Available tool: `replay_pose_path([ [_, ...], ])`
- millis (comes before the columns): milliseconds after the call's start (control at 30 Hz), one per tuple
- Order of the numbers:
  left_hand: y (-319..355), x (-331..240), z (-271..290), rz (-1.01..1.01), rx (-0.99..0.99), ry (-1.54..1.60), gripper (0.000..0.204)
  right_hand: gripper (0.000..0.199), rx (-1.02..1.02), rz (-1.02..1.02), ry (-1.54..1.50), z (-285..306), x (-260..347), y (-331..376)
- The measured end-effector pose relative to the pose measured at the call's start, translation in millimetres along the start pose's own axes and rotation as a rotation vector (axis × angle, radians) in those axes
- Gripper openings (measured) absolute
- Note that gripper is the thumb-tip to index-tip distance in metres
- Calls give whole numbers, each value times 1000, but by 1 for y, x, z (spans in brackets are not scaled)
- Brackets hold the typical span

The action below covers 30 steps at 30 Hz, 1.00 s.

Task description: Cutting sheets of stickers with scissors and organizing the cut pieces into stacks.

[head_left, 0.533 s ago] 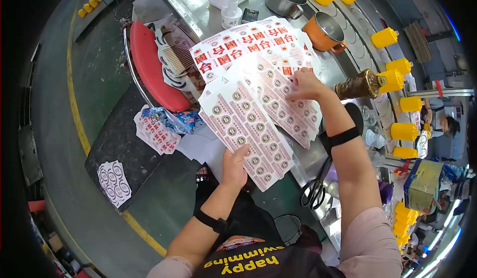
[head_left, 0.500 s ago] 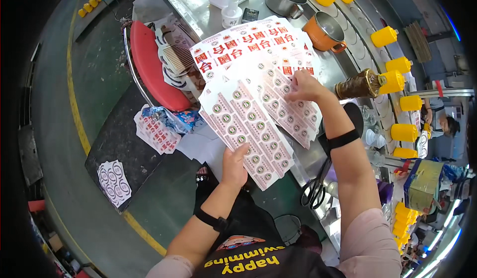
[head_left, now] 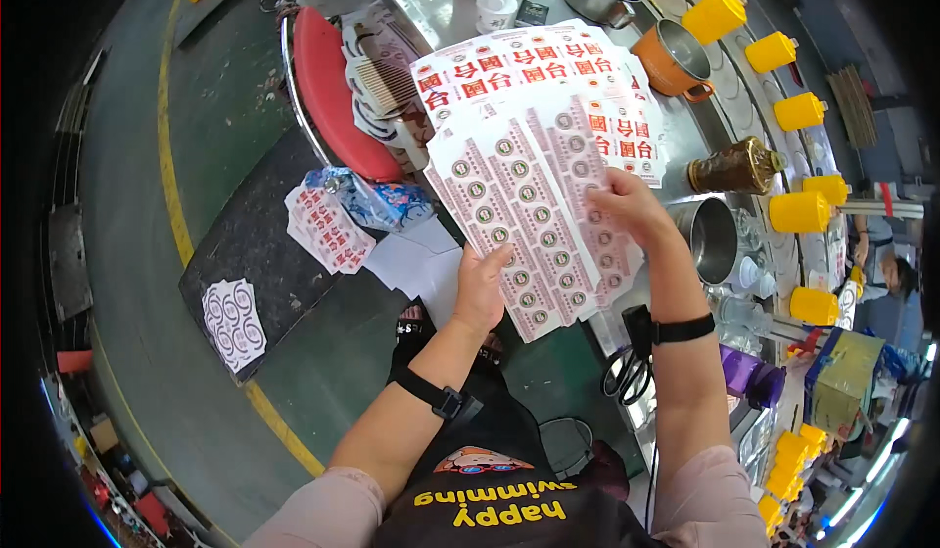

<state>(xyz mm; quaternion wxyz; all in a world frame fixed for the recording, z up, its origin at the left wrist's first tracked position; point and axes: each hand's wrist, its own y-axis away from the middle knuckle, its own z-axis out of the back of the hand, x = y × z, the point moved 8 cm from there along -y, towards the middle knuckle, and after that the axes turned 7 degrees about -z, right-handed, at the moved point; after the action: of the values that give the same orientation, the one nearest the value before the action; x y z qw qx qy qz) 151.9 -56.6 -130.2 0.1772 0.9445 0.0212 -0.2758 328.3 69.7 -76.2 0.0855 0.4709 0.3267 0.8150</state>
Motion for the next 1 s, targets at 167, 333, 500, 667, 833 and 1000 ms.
replay_pose_path([
  [167,8,-13,-1,-23,21,-91,39,18,-309,105,-169,64,8,46],
  [333,11,-18,5,16,73,-123,41,19,-137,250,-584,70,26,78],
  [500,13,-10,-4,114,123,21,39,26,40,-50,-390,-6,-4,55],
  [667,12,-2,-31,164,137,116,37,22,-140,41,-130,-48,-31,48],
  [833,33,-33,-83,-141,287,-271,29,26,-97,160,-415,-35,-8,89],
  [1000,49,-54,-146,-418,567,-587,27,33,-287,639,-496,19,26,157],
])
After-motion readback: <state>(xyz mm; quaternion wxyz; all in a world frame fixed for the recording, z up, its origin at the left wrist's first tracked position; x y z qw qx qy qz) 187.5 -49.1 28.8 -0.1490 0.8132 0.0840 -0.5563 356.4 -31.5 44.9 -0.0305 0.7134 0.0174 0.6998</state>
